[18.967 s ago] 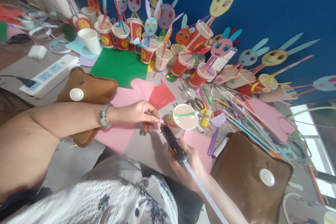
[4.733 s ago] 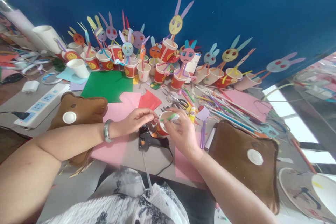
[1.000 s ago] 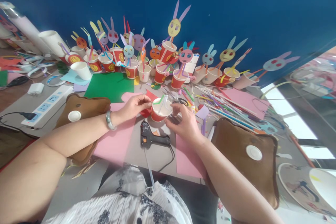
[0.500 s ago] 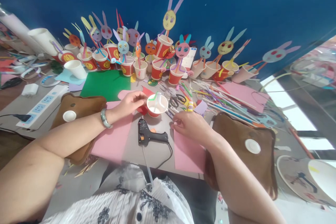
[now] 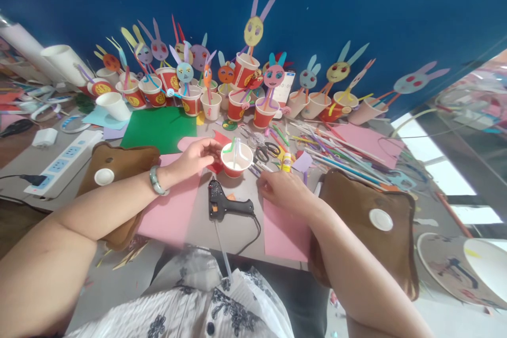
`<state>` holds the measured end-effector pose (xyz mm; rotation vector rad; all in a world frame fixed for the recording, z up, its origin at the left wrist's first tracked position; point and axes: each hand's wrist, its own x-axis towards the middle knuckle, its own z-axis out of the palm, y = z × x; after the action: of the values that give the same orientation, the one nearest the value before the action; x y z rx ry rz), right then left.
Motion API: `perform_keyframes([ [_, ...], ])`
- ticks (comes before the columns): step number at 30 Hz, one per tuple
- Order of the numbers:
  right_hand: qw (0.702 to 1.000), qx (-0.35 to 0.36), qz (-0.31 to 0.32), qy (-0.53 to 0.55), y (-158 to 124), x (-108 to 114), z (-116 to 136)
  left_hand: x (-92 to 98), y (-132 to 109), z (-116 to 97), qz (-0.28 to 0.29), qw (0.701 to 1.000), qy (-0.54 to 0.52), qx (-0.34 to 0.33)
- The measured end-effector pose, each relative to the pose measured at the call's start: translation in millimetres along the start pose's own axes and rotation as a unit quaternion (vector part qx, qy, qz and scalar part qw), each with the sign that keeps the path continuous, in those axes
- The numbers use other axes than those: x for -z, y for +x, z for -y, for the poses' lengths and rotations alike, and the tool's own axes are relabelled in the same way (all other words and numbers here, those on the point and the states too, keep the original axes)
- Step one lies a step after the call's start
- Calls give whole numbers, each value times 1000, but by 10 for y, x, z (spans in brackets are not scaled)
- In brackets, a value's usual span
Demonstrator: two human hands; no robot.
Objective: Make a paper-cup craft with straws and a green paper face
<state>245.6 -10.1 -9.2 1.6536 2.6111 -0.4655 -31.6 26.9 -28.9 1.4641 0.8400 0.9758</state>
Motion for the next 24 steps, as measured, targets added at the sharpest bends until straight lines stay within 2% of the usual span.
perform_keyframes([
  [2, 1000, 4, 1, 18, 3, 6, -12, 1, 6, 24, -16, 1000, -2, 1],
  [4, 999, 8, 2, 41, -6, 34, -16, -2, 3, 33, -60, 998, 17, -20],
  [7, 992, 38, 22, 118, -48, 119, 14, -30, -61, -28, -163, 977, 91, -104],
  [9, 976, 64, 45, 204, -88, 186, 71, -73, -158, -116, -199, 955, 137, -171],
  [11, 951, 70, 63, 293, -128, 232, 157, -137, -281, -205, -139, 955, 156, -209],
  [13, 922, 60, 73, 376, -160, 236, 262, -216, -398, -262, -28, 965, 177, -190],
  [17, 870, 33, 62, 488, -197, 131, 463, -358, -525, -269, 107, 973, 165, -124],
  [19, 855, 26, 63, 514, -205, 62, 532, -393, -537, -261, 131, 971, 169, -106],
  [24, 838, 15, 69, 540, -197, -36, 586, -384, -520, -284, 123, 972, 178, -92],
])
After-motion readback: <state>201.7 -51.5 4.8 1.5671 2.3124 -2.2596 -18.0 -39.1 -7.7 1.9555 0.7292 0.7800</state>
